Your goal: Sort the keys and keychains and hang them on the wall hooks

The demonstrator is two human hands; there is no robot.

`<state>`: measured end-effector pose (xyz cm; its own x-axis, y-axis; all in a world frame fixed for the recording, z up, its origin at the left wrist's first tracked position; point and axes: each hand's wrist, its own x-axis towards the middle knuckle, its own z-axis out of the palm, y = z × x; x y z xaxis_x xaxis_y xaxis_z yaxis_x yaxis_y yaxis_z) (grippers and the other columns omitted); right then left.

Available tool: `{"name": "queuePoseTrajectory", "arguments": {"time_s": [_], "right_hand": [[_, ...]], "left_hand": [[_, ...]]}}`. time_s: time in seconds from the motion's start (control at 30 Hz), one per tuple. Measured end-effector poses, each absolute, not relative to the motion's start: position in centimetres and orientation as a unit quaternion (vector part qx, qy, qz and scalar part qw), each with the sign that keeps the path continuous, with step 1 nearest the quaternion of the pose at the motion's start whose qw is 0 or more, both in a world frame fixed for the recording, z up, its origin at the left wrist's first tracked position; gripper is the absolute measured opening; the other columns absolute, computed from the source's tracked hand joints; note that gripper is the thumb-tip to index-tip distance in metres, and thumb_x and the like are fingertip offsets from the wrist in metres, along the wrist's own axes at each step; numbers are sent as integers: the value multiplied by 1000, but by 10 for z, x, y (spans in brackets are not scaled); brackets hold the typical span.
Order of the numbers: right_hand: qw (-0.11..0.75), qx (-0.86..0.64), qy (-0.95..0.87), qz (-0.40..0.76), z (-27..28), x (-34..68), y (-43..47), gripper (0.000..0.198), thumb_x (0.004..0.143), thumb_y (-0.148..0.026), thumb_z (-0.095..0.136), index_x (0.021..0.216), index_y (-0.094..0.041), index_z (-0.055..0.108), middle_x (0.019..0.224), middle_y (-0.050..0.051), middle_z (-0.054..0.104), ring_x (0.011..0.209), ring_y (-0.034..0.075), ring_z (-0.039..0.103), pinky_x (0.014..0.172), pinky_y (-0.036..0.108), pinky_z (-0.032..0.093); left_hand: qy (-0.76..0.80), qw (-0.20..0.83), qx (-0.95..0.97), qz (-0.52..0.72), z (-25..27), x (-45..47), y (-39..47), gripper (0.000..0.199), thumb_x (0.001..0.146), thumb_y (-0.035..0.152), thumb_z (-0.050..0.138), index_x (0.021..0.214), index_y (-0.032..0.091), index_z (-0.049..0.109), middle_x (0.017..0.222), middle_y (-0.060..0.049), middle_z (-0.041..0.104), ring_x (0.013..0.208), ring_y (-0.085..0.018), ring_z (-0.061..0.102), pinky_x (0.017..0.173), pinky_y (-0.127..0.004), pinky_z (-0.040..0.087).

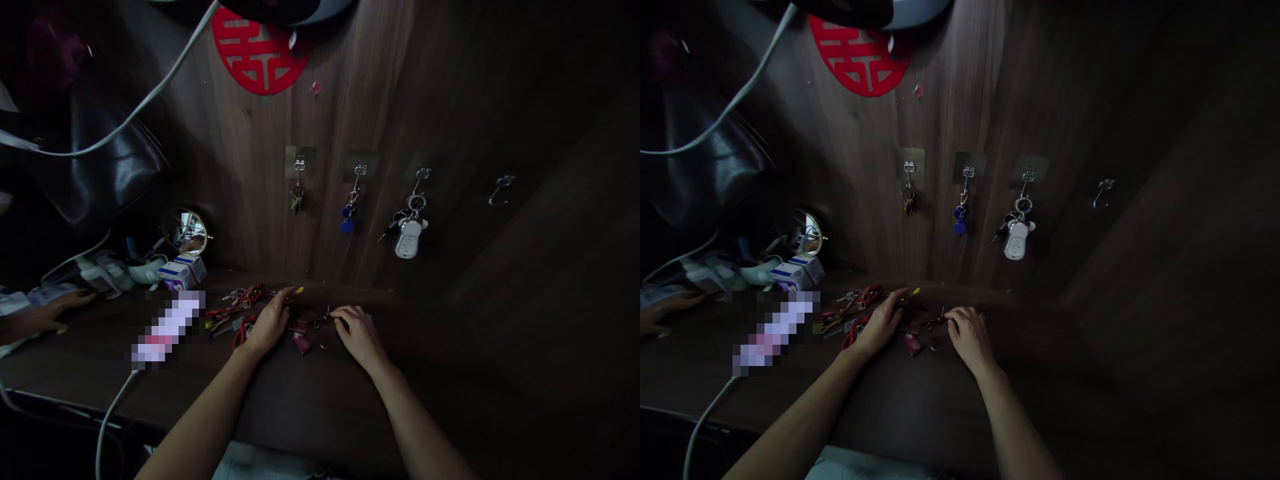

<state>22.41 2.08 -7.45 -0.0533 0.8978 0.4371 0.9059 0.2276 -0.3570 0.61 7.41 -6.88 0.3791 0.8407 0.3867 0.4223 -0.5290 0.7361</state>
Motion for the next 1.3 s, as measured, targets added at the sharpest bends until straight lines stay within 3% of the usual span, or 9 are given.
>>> {"name": "queuePoseTrajectory", "arguments": {"time_s": [0.27, 0.57, 0.8, 0.9, 1.0, 1.1, 1.3], "right_hand": [[276, -667, -690, -48, -78, 232, 22, 16, 80, -18, 52, 90, -25, 63, 95, 2, 64, 92, 20, 52, 76, 31, 35], [262, -691, -670, -70, -74, 231, 20, 9, 82, -21, 50, 76, -23, 57, 87, 1, 63, 86, 20, 51, 71, 30, 31], [294, -678, -670, -74, -75, 230, 22, 7, 81, -20, 49, 82, -23, 55, 89, 2, 63, 87, 20, 51, 72, 31, 32], [316, -665, -673, -72, -75, 229, 23, 11, 81, -19, 47, 88, -23, 55, 91, 3, 64, 89, 21, 52, 74, 32, 34], [329, -656, -675, -76, -75, 227, 23, 13, 81, -18, 46, 89, -23, 55, 91, 3, 64, 90, 22, 53, 75, 33, 35], [331, -653, -677, -75, -75, 227, 23, 12, 82, -19, 46, 87, -23, 56, 90, 3, 65, 90, 22, 53, 76, 34, 35], [329, -648, -684, -63, -75, 227, 24, 12, 83, -20, 46, 84, -23, 57, 89, 2, 65, 87, 21, 53, 74, 32, 35]], "left_hand": [[465, 165, 793, 356, -71, -5, 81, 40, 77, 5, 41, 113, 17, 51, 110, -8, 63, 104, -19, 58, 92, -32, 44], [559, 65, 777, 283, -60, -7, 76, 33, 83, 9, 39, 110, 18, 54, 106, -8, 65, 102, -23, 58, 86, -36, 42], [547, 57, 782, 291, -57, -9, 75, 29, 85, 12, 40, 107, 19, 57, 104, -7, 65, 102, -23, 56, 86, -35, 40], [509, 62, 807, 293, -58, -6, 73, 23, 84, 29, 49, 103, 22, 60, 103, -6, 64, 100, -25, 55, 88, -37, 39], [499, 66, 817, 279, -62, -3, 71, 35, 75, 43, 61, 105, 25, 61, 105, -6, 62, 101, -27, 52, 88, -40, 39], [504, 69, 820, 263, -64, -3, 71, 38, 73, 43, 64, 106, 25, 62, 106, -8, 60, 101, -28, 52, 86, -41, 40], [480, 102, 829, 269, -61, -4, 75, 20, 84, 28, 51, 95, 21, 66, 97, -7, 64, 94, -22, 56, 87, -35, 41]]}}
